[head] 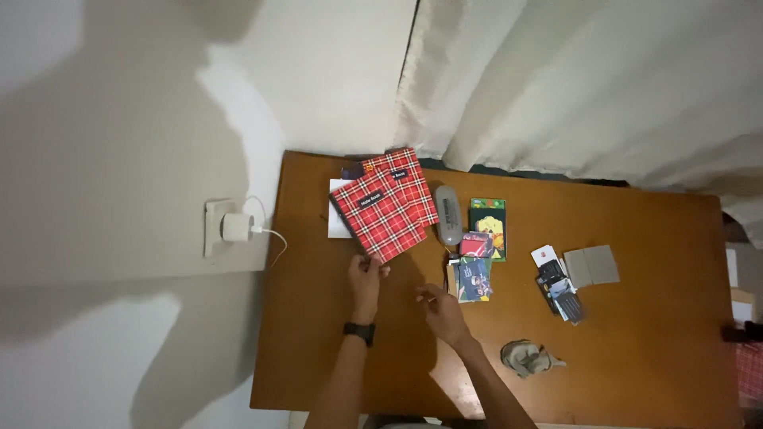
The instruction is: Clearing various items from a wooden desk and moving them to a nearby surface.
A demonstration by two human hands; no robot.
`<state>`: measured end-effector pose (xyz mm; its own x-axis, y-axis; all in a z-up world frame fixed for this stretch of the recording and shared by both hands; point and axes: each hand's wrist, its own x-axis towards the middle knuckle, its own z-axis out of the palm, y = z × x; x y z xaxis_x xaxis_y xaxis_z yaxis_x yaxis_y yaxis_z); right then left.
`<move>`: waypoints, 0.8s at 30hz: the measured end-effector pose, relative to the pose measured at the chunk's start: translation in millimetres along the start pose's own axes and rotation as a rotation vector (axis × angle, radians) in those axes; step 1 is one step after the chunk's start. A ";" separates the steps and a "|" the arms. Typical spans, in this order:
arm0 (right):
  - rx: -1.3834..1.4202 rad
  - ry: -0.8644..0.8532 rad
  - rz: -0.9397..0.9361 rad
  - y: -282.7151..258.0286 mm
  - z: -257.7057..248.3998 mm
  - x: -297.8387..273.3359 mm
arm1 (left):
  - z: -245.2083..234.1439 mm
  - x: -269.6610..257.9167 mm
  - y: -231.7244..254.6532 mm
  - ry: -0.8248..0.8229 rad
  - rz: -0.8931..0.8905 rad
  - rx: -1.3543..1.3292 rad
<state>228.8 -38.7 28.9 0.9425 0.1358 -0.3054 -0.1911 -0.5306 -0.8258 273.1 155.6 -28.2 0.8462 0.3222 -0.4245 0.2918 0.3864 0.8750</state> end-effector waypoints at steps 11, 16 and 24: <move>0.300 0.129 0.153 8.8 -2.4 -5.8 | -5.7 -113.1 73.2 -0.048 0.004 -0.075; 0.655 0.150 0.150 20.9 -40.2 -57.1 | 13.6 -186.1 77.1 -0.134 -0.048 -0.098; 0.782 0.324 0.089 74.6 -163.3 -215.4 | 88.8 -287.3 -10.0 -0.304 -0.221 0.104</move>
<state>56.3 -244.2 110.5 0.9240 -0.1886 -0.3326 -0.2905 0.2192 -0.9314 66.8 -17.6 105.7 0.8467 -0.0363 -0.5308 0.5126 0.3228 0.7956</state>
